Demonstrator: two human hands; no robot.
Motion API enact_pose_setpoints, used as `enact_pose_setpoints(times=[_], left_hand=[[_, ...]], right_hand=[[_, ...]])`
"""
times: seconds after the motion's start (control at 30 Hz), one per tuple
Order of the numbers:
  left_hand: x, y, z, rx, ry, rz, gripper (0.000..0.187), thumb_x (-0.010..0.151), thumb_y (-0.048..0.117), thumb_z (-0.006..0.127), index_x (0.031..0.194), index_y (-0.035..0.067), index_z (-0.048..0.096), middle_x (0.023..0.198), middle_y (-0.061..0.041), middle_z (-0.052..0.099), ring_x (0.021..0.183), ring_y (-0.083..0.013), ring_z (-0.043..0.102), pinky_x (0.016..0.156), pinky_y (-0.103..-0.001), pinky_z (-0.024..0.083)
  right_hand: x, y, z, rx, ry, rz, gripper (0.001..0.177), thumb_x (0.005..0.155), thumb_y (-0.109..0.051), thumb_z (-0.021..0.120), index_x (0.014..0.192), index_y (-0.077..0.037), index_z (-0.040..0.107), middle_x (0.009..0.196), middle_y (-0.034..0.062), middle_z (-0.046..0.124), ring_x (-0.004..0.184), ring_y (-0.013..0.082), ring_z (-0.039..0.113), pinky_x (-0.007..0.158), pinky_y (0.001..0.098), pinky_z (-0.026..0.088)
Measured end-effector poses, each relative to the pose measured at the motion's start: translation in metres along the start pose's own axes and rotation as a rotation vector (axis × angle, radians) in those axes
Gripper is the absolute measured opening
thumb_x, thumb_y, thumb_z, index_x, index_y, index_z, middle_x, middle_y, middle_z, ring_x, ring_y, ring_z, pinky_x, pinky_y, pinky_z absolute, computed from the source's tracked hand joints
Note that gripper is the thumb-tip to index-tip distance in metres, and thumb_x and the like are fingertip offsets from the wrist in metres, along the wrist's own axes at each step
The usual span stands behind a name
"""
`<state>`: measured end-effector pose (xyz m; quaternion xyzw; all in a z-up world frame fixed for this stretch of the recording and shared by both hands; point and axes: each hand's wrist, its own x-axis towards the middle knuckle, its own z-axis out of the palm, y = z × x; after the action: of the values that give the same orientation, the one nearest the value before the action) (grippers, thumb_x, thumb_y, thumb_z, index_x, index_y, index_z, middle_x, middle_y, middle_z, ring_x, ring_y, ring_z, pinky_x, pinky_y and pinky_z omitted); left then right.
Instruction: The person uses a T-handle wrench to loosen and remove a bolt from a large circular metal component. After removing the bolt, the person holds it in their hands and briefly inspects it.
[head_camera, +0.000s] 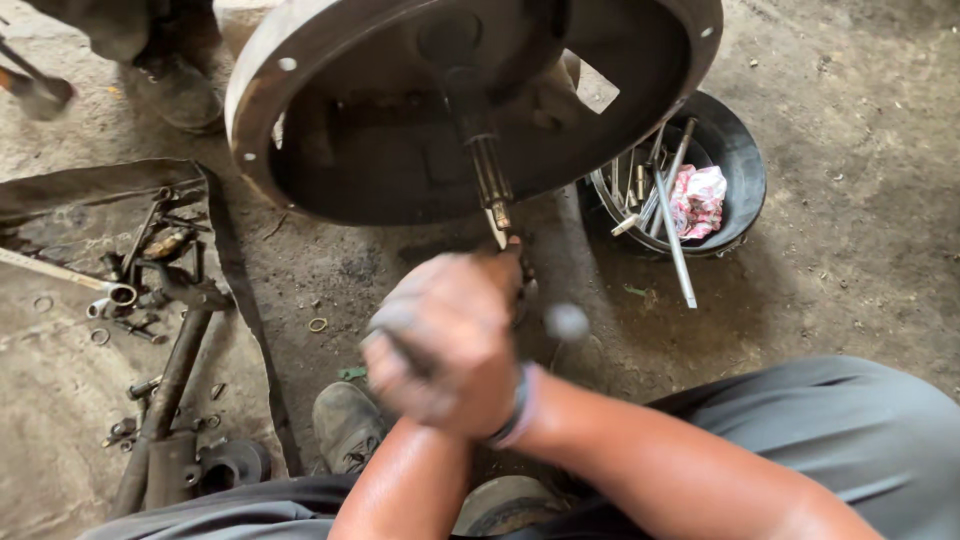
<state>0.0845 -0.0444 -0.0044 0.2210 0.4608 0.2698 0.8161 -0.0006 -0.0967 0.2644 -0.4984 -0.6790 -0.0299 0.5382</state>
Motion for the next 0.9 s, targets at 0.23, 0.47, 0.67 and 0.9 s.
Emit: enact_pose_setpoints(times=[0.23, 0.47, 0.67, 0.9], left_hand=[[-0.002, 0.022, -0.010, 0.275, 0.250, 0.135, 0.022, 0.089, 0.016, 0.073, 0.097, -0.005, 0.071, 0.083, -0.013, 0.073, 0.070, -0.0207, 0.066, 0.062, -0.038, 0.052], [0.007, 0.046, -0.019, 0.334, 0.268, 0.149, 0.029, 0.090, 0.014, 0.071, 0.095, -0.015, 0.072, 0.086, -0.020, 0.075, 0.073, -0.0231, 0.069, 0.060, -0.041, 0.052], [0.008, 0.076, -0.032, 0.517, 0.333, 0.166, 0.039, 0.087, 0.020, 0.077, 0.102, -0.015, 0.069, 0.089, -0.021, 0.073, 0.078, -0.0251, 0.072, 0.064, -0.042, 0.055], [0.001, 0.089, -0.039, 0.602, 0.325, 0.257, 0.040, 0.085, 0.023, 0.080, 0.090, -0.016, 0.070, 0.083, -0.023, 0.074, 0.075, -0.0235, 0.068, 0.064, -0.044, 0.052]], right_hand=[[0.044, 0.004, -0.083, -0.414, 0.034, 0.180, 0.015, 0.092, -0.011, 0.077, 0.100, -0.002, 0.067, 0.094, 0.0137, 0.067, 0.091, 0.0288, 0.065, 0.086, 0.0387, 0.053], [0.026, 0.057, -0.106, -0.108, -0.542, 0.684, 0.040, 0.078, -0.032, 0.085, 0.101, -0.002, 0.074, 0.080, 0.0088, 0.075, 0.071, 0.0139, 0.068, 0.067, 0.0297, 0.055], [0.006, 0.088, -0.114, 0.098, -0.449, 0.779, 0.025, 0.083, -0.024, 0.080, 0.094, -0.003, 0.075, 0.078, 0.0038, 0.073, 0.072, 0.0109, 0.065, 0.067, 0.0270, 0.055], [-0.036, 0.157, -0.150, 0.304, -0.302, 1.075, 0.028, 0.086, -0.025, 0.075, 0.104, -0.003, 0.073, 0.091, 0.0086, 0.075, 0.083, 0.0188, 0.070, 0.072, 0.0311, 0.056]])
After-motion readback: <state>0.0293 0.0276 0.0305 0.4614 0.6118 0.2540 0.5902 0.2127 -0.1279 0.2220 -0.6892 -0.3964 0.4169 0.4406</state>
